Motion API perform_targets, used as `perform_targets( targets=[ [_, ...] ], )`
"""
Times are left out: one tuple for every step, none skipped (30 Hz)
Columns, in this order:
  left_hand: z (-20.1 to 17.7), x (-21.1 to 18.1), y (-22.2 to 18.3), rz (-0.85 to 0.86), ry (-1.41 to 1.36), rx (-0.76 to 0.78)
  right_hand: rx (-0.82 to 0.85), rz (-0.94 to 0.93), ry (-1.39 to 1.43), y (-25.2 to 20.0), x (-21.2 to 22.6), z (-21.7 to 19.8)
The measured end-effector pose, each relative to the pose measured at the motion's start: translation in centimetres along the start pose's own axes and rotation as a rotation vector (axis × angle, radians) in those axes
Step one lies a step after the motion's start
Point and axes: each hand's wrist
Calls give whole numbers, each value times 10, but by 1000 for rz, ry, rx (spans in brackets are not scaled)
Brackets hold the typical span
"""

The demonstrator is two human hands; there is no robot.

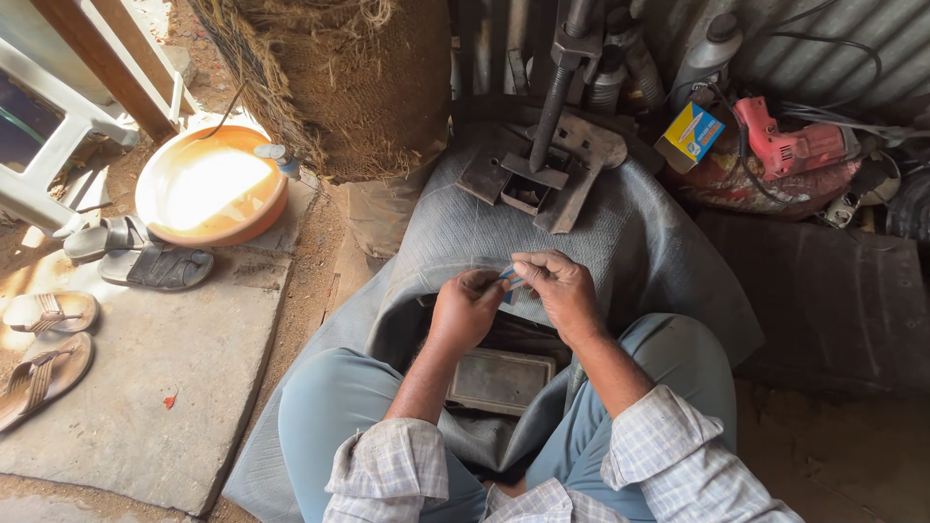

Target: Repairing a puncture in a motorcycle inner tube using a patch and a vulcanizing clamp.

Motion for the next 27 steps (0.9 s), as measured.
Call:
perform_targets(
  targets=[
    [-2, -1, 0, 0, 1, -1, 1, 0, 1, 2, -3, -2],
    [-3, -2, 1, 5, 11, 6, 64, -18, -17, 4, -6, -4],
    [-4, -4, 1, 12, 21, 13, 126, -37, -35, 6, -10, -7],
    [-6, -6, 1, 12, 20, 13, 126, -37, -35, 5, -3, -7],
    [-7, -8, 1, 78, 61, 11, 170, -75, -86, 5, 3, -7],
    [-8, -10, 1, 144, 102, 9, 215, -113, -137, 4, 9, -8],
    [-9, -14, 0, 143, 102, 10, 214, -112, -138, 5, 9, -9],
    [-10, -18, -1, 170, 159, -5, 220, -158, -236, 6, 9, -11],
    [-11, -22, -1, 197, 215, -21, 227, -205, -335, 7, 9, -11],
    [-12, -26, -3, 196, 214, -21, 228, -205, -336, 5, 12, -11],
    [-13, -31, -3, 201, 255, -40, 246, -182, -356, 4, 15, -12],
    [-13, -36, -4, 206, 295, -58, 263, -159, -376, 4, 18, -12],
    [-14, -35, -4, 206, 294, -57, 263, -159, -378, 3, 18, -12],
    [-14, -34, -4, 240, 291, -40, 282, -269, -343, 2, 18, -12],
    [-15, -33, -4, 276, 288, -21, 300, -379, -307, 2, 18, -13],
    [-14, -29, -2, 278, 286, -19, 297, -379, -308, 1, 20, -12],
    [-13, -25, -1, 271, 235, -32, 260, -462, -345, -1, 21, -12],
    [-13, -21, -1, 265, 185, -45, 222, -544, -381, -3, 23, -11],
    [-9, -14, 2, 266, 184, -45, 222, -546, -381, -5, 24, -10],
    [-6, -8, 5, 107, 73, -24, 185, -567, -373, -7, 24, -8],
    [-4, -1, 7, -54, -38, -4, 150, -587, -365, -10, 25, -6],
    [-3, 0, 6, -55, -38, -4, 151, -586, -365, -13, 26, -4],
    [-3, 0, 7, -240, -168, 12, 129, -601, -360, -15, 26, -1],
    [-3, 0, 8, -425, -299, 28, 108, -615, -354, -17, 27, 1],
    [0, 14, 11, -424, -298, 29, 106, -615, -354, -19, 29, 1],
    [3, 28, 15, -422, -310, -23, 123, -644, -308, -21, 31, 1],
    [6, 43, 17, -422, -324, -79, 145, -670, -263, -24, 32, 2]
  ],
)
Point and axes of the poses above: each hand's wrist, its own y-axis towards the middle knuckle, its own z-axis out of the palm, x = y × z, and after that the axes turned 14 degrees about -x, right-handed
